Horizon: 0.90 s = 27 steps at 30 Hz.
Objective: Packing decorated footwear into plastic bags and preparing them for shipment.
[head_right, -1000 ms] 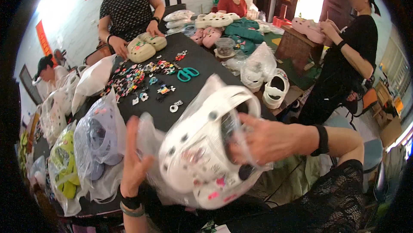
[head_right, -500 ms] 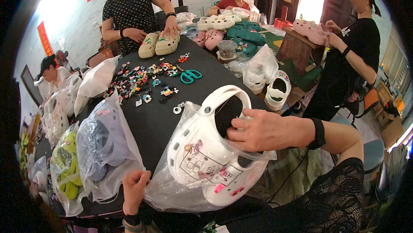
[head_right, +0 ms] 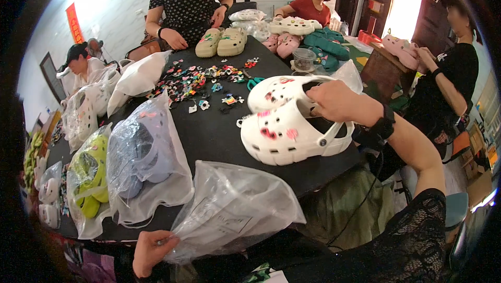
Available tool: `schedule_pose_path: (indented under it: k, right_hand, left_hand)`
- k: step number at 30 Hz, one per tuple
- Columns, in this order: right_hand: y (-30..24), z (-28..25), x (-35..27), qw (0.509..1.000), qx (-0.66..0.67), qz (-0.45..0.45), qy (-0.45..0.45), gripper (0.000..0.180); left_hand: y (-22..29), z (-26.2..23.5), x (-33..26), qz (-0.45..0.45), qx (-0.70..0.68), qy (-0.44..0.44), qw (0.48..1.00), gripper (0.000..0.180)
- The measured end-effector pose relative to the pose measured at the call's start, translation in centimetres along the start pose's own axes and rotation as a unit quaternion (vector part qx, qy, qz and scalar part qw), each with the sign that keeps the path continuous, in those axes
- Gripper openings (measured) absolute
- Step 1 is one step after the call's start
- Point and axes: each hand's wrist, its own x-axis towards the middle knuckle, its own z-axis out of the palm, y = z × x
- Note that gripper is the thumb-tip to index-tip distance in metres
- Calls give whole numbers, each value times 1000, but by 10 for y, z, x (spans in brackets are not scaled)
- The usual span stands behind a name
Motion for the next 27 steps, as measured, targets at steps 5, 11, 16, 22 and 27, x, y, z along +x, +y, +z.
schedule_pose_path:
  k: [5,11,16,22,27]
  right_hand:
    - [-6,21,28,985,74,124,-90,36]
    - [-29,27,44,964,205,106,-133,34]
    - [-22,2,9,937,316,67,-131,49]
    - [-36,7,-26,941,311,61,-122,48]
    - [-43,43,-57,985,174,19,9,55]
  left_hand:
    - [-10,-9,-26,7,-35,81,996,16]
    - [-20,-2,-30,5,-81,101,992,19]
    - [-28,24,-32,-94,-162,2,982,29]
    - [-39,57,-26,-78,-263,-251,928,46]
    - [-66,69,-36,-138,-474,-211,844,36]
